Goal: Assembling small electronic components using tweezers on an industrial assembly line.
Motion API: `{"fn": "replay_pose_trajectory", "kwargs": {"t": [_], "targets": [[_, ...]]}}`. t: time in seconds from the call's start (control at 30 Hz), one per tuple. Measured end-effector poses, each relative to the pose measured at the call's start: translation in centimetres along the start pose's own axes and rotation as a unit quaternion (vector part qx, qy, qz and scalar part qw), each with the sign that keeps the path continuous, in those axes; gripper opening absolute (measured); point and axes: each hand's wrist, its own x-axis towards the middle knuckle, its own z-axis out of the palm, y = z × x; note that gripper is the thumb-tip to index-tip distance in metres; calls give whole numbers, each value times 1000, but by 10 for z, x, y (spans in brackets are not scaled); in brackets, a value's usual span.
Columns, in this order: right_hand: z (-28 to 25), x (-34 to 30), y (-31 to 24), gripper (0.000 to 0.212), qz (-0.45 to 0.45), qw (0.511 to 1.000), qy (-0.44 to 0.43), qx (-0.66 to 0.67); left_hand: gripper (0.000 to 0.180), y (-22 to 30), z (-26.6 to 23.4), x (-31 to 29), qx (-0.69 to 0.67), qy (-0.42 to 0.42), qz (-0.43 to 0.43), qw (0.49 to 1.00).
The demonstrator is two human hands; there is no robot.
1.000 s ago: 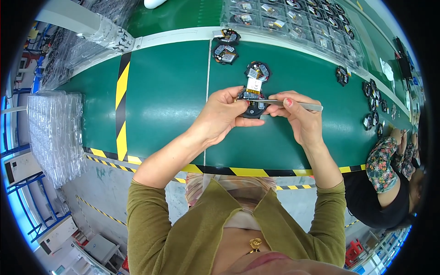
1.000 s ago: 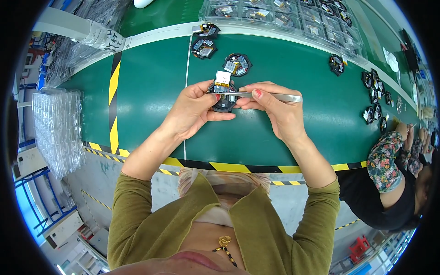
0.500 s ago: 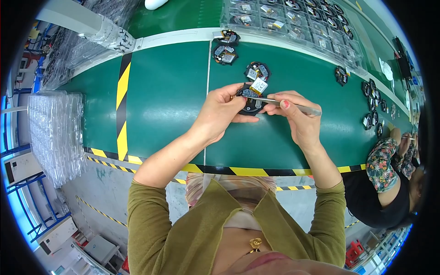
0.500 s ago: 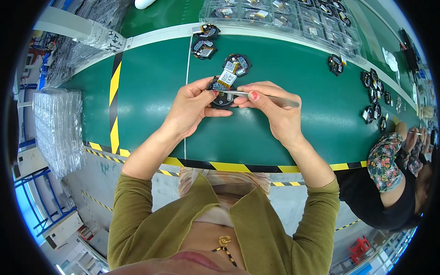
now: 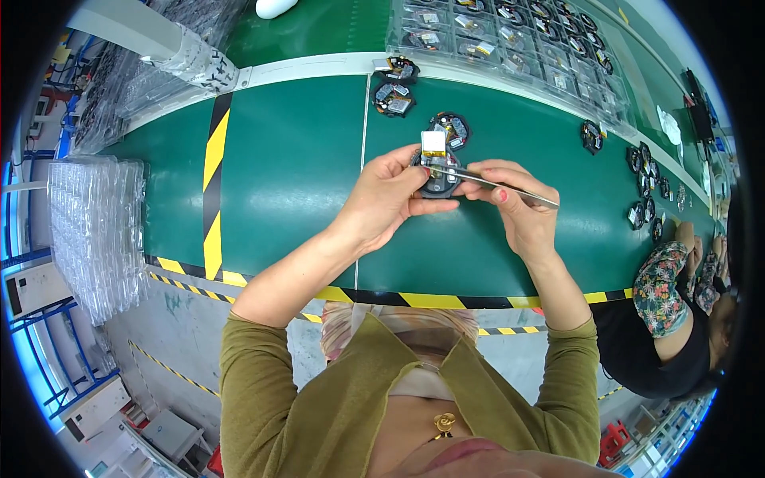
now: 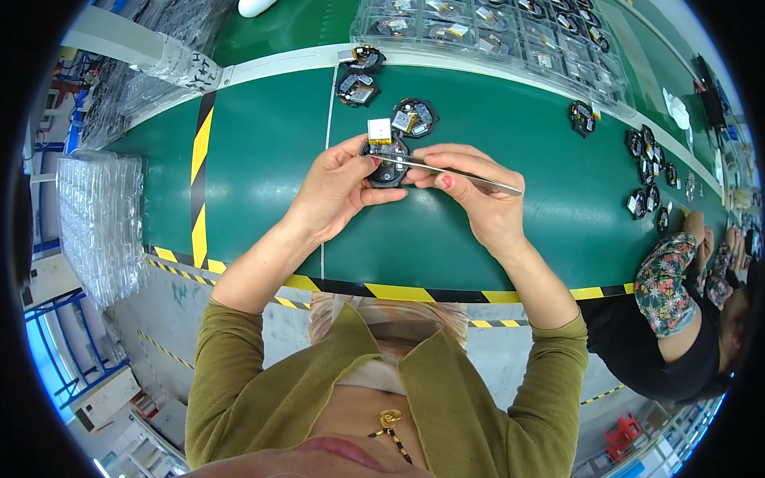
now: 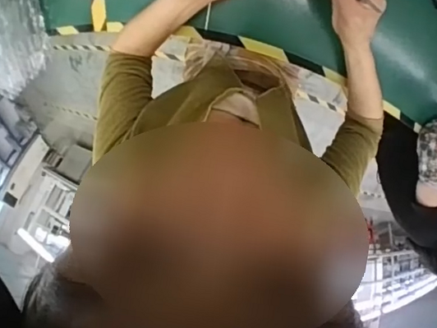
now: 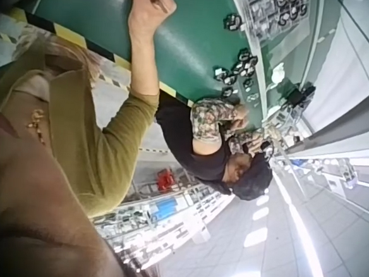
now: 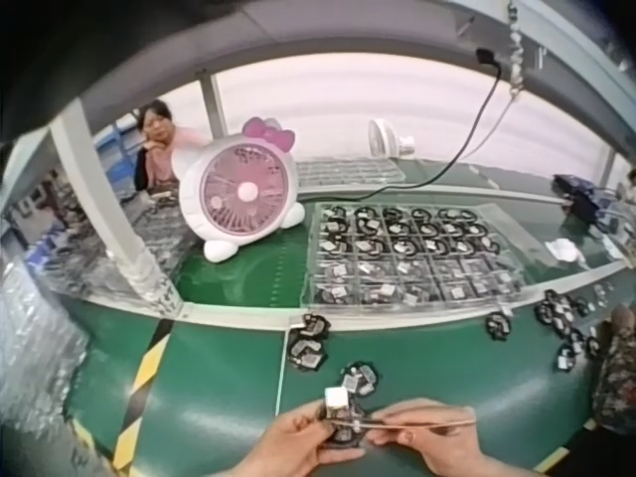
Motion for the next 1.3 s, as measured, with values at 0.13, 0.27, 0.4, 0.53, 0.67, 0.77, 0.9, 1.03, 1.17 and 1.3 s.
{"fn": "replay_pose_trajectory", "kwargs": {"t": [0.13,0.27,0.4,0.53,0.67,0.77,0.9,1.03,1.17,1.3], "targets": [[3,0,1,20,-3,1000,27,6,29,-1,1,1,-15,0,28,999],[5,0,-2,19,58,996,74,4,29,-4,0,2,-7,-2,34,999],[4,1,-5,19,139,982,116,62,28,-5,2,1,-3,-8,35,999],[1,1,-3,20,167,975,122,85,28,-7,5,0,6,-11,33,999],[2,0,-3,20,137,977,134,88,28,-3,4,0,-13,-10,26,1000],[7,1,-3,20,122,980,143,64,28,-4,2,1,-25,-4,20,999],[7,1,-5,20,146,976,143,71,27,-5,2,0,-28,-8,19,999],[5,0,-3,20,144,975,146,92,28,-3,4,-1,-62,-10,22,998],[8,0,-2,20,119,979,153,63,35,-3,3,-1,-88,6,17,996],[6,0,-2,19,149,974,156,76,36,-5,3,-1,-77,8,16,997]]}}
